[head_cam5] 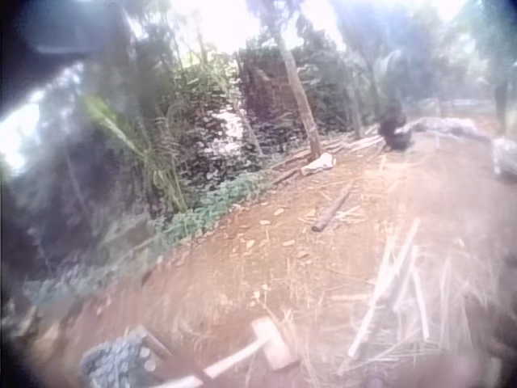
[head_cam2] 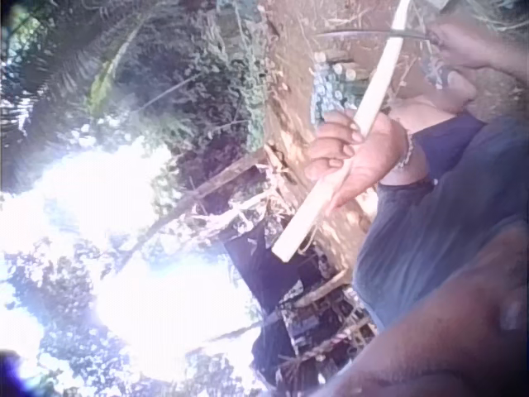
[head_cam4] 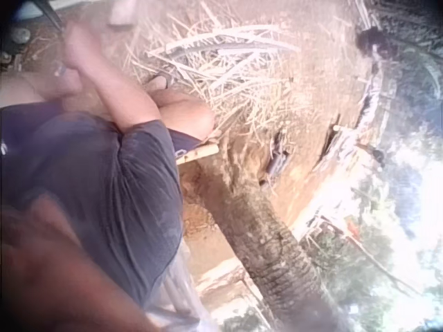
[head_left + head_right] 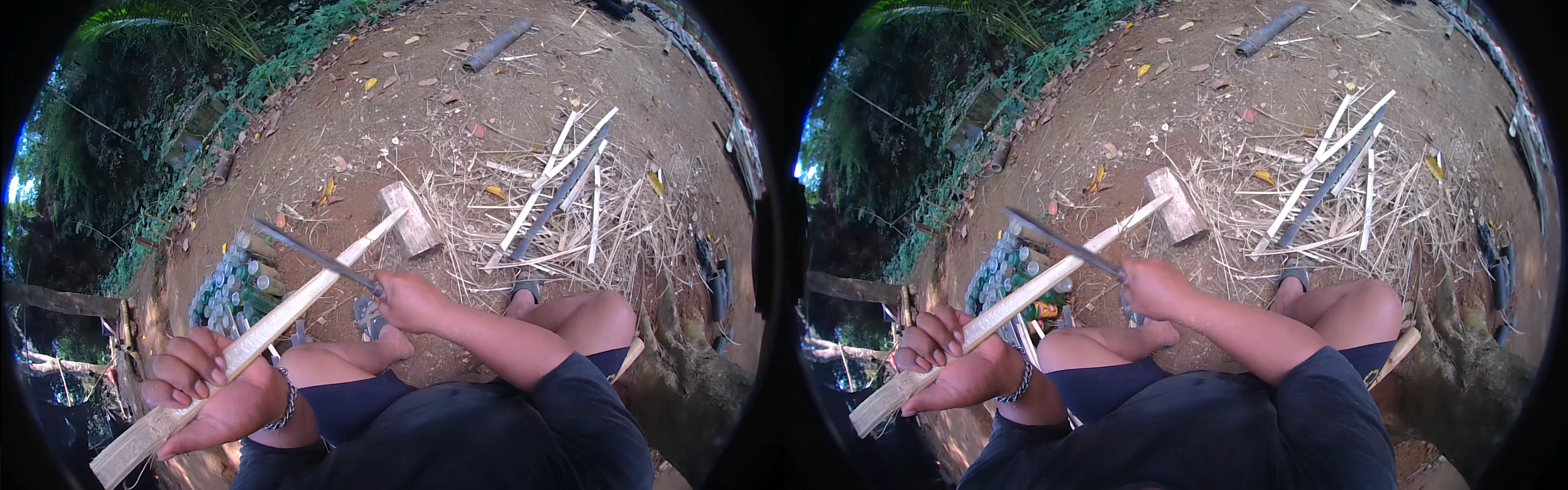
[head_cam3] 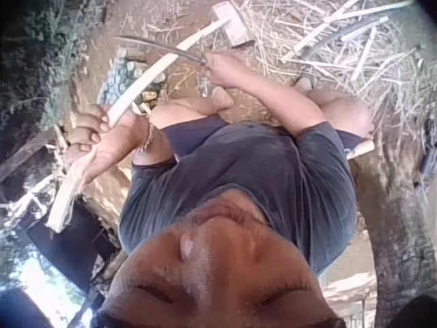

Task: The person shaves a long bamboo strip with a machete while holding it against a wooden block, working in an outdoor manufacturing area.

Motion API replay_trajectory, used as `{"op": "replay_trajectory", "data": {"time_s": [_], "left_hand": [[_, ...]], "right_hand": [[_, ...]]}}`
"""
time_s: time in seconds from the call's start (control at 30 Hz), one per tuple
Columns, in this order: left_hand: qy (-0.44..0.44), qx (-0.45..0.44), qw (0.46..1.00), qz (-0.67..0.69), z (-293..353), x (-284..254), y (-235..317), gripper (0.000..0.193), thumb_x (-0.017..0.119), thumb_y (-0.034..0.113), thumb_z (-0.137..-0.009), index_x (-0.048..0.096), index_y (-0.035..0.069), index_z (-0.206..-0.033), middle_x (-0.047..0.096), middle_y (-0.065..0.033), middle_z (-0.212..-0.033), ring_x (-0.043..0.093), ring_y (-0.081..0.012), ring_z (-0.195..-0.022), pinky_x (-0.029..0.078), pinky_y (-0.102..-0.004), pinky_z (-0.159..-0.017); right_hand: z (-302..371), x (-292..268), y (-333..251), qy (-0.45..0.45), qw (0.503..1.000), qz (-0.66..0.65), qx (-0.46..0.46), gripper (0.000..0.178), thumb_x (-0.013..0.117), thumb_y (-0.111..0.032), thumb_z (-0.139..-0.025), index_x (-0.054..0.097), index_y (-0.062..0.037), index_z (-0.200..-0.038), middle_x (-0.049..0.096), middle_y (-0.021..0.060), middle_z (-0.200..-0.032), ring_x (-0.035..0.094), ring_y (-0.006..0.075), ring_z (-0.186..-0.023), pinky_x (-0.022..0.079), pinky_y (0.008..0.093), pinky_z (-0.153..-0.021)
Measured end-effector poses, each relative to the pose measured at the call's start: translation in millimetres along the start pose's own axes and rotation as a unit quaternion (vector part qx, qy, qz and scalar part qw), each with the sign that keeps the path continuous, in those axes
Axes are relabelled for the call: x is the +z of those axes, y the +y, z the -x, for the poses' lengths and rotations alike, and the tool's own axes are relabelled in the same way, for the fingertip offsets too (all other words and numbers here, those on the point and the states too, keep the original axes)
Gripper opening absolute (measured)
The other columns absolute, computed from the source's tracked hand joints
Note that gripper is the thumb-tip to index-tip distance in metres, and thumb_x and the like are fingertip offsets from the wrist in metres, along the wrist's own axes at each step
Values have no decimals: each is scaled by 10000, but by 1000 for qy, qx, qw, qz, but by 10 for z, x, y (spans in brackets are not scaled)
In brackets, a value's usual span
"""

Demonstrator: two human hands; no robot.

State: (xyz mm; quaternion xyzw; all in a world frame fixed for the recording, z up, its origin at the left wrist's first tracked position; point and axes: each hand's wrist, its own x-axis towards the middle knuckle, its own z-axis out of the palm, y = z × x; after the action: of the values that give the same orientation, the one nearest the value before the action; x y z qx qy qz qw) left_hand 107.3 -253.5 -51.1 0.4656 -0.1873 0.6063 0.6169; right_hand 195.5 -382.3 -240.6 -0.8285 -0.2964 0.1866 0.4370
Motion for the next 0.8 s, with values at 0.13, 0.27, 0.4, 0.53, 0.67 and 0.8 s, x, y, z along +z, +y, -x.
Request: {"op": "replay_trajectory", "data": {"time_s": [0.13,0.27,0.4,0.53,0.67,0.8], "left_hand": [[-31,-28,998,41,-5,13,-21,576,598,659,-808,364,146,-693,317,33,-586,316,-79,-490,226,-224,-471],[-11,-5,1000,22,-20,35,35,570,627,647,-792,366,150,-693,318,37,-588,319,-76,-485,233,-224,-472],[-16,-22,1000,10,-84,-111,-3,556,638,628,-793,381,145,-697,321,40,-591,321,-80,-485,247,-233,-481],[-26,-43,998,38,-144,-93,-75,543,645,610,-795,401,134,-700,324,33,-592,332,-85,-492,257,-243,-490],[-56,-53,997,26,-272,-286,-26,538,616,606,-816,409,125,-692,331,14,-595,336,-97,-503,256,-252,-496],[-82,-68,994,16,-456,-369,-169,558,564,630,-834,403,117,-685,338,8,-598,340,-106,-510,269,-256,-508]], "right_hand": [[-54,135,394,51,998,-17,-40,151,606,-135,-781,556,-42,-889,644,179,-768,644,387,-728,504,497,-676],[-313,-91,857,-12,992,76,96,203,591,-169,-807,568,-55,-973,651,167,-828,647,356,-785,513,471,-688],[-184,29,156,-33,998,15,-45,192,581,-161,-807,569,-54,-965,648,173,-832,644,362,-793,512,478,-700],[-515,281,1897,-10,979,56,195,246,568,-168,-820,589,-14,-1010,656,228,-902,644,389,-869,504,491,-766],[-579,195,1093,0,991,10,135,249,557,-130,-816,584,6,-1024,651,250,-916,638,407,-883,503,490,-795],[-639,55,741,-27,999,7,28,253,582,-142,-793,558,-4,-1004,645,234,-853,641,401,-829,496,504,-780]]}}
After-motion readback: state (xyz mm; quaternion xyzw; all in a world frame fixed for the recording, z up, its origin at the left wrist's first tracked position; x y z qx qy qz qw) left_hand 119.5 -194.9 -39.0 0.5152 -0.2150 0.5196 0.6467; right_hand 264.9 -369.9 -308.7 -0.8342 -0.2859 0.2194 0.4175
